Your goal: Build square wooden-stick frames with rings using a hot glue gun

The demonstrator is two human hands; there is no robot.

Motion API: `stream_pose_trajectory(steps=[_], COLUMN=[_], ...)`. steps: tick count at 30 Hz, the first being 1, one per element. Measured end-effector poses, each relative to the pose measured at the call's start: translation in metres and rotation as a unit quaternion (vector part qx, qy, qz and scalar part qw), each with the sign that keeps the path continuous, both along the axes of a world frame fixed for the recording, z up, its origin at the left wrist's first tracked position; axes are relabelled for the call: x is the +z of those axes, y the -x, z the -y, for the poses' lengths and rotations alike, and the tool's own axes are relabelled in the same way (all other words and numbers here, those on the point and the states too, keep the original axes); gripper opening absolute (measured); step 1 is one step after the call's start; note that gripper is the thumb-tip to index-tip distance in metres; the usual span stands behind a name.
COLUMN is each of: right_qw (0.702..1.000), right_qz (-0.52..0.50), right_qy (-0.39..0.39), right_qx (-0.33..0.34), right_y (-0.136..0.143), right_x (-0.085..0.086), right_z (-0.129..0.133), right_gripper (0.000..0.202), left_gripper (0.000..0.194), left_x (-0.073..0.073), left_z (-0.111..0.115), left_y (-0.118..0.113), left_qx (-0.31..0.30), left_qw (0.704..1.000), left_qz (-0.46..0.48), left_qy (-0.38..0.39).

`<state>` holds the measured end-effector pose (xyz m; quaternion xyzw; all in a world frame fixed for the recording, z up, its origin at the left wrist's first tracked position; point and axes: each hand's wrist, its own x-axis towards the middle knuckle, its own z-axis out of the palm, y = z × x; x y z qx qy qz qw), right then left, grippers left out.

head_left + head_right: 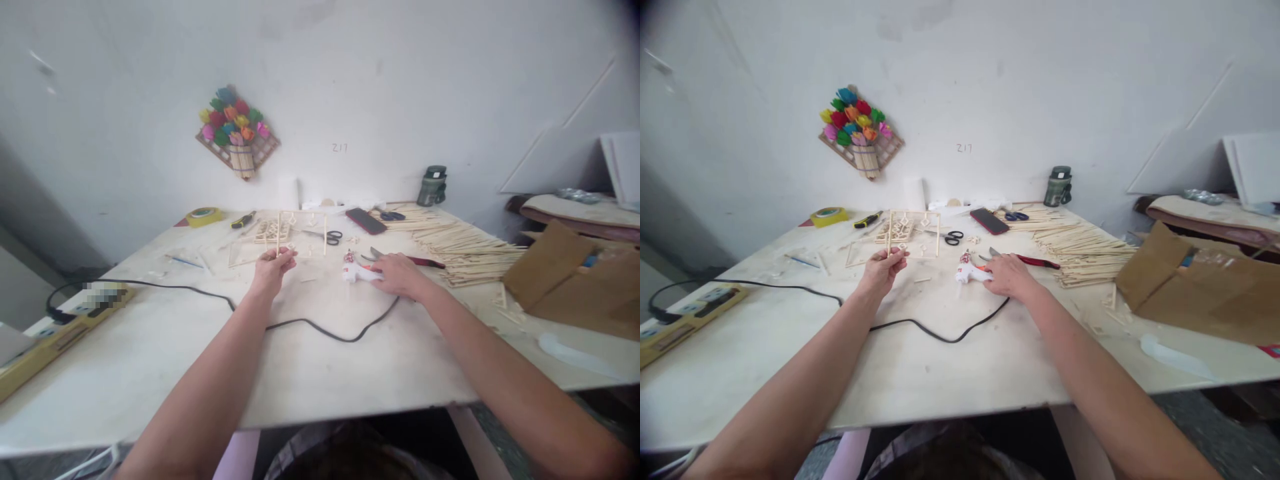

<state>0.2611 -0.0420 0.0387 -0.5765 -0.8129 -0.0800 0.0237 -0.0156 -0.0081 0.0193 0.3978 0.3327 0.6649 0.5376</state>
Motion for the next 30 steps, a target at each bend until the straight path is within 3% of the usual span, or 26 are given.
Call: stream_pose_trajectory(steps=[8,11,14,17,19,22,26,30], right_qw=[0.998,0.996,0.985,0.941,0.905,0.849,0.759,0.699], right_qz=[0.028,-0.024,-0.142,-0.291,-0.379,-0.503,-0.641,-0.715], right_qy=[-0.063,-0.084,-0.088,-0.104,-0.122,-0.129,-0.091,-0.019], right_qx=[0.001,-0.007,-0.053,-0.139,-0.151,-0.103,-0.070,0.011], right_y=[0.010,0.008,0.002,-0.003,-0.002,0.007,0.025,0.038], right_x=[-0.016,-0.018,-0.018,-0.016,-0.013,-0.008,0.001,0.005], right_z=[-0.006,-0.011,-0.015,-0.016,-0.014,-0.010,-0.011,-0.019], right_gripper=[0.026,0.024,0.026,0.041,0.048,0.047,0.030,0.020], left_gripper=[0.024,0.024,0.024,0.025,0.025,0.026,0.026,0.026], left_x=[-0.004,-0.006,-0.007,-0.008,-0.009,-0.009,-0.008,-0.006], left_z=[-0.003,-0.005,-0.007,-0.009,-0.010,-0.010,-0.010,-0.009], left_y=[0.001,0.003,0.004,0.004,0.002,0.000,0.000,0.000], left_qx=[0.001,0.000,-0.002,-0.002,-0.003,-0.005,0.000,0.018], left_qw=[1.000,1.000,1.000,1.000,1.000,1.000,1.000,1.000], left_qz=[0.009,0.009,0.013,0.019,0.019,0.015,0.010,0.004], left_qy=[0.000,0.001,-0.003,-0.003,-0.002,-0.001,-0.001,0.009])
